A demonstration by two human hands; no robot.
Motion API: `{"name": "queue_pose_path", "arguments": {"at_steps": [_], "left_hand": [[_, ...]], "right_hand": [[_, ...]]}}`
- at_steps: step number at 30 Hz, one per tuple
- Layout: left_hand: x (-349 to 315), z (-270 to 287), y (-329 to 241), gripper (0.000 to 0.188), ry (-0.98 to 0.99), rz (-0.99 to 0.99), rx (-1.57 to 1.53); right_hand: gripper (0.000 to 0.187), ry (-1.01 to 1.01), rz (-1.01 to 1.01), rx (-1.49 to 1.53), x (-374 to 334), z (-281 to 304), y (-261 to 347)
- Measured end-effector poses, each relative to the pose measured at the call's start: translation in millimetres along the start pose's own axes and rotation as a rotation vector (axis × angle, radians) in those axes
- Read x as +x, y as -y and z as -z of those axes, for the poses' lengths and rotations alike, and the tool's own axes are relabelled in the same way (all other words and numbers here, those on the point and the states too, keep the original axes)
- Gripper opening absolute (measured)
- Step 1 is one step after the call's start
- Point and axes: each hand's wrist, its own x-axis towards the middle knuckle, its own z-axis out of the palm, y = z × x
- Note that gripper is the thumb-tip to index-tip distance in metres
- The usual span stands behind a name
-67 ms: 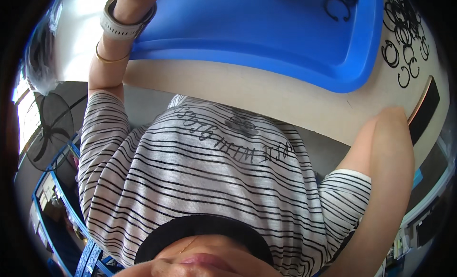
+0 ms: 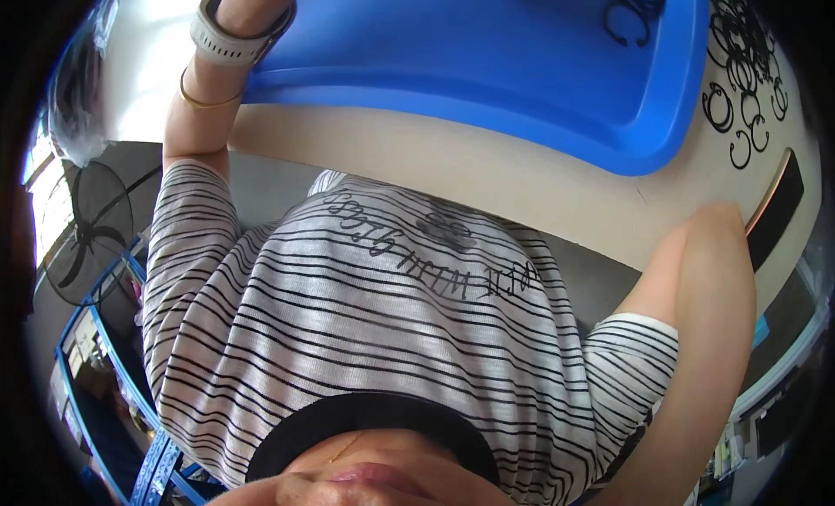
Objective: Inspecting and sorting small black plastic clips on a workbench.
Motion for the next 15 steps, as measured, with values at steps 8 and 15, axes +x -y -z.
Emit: {"name": "queue_pose_path", "arguments": {"at_steps": [8, 15], "left_hand": [[-8, 4, -7, 0.054, -0.024, 0.019, 0.043], [-10, 8, -11, 0.054, -0.039, 0.021, 0.063]], "right_hand": [[0.031, -0.009, 0.009, 0.016, 4, -6, -5], [0.030, -0.020, 0.017, 0.019, -5, -17, -17]]}}
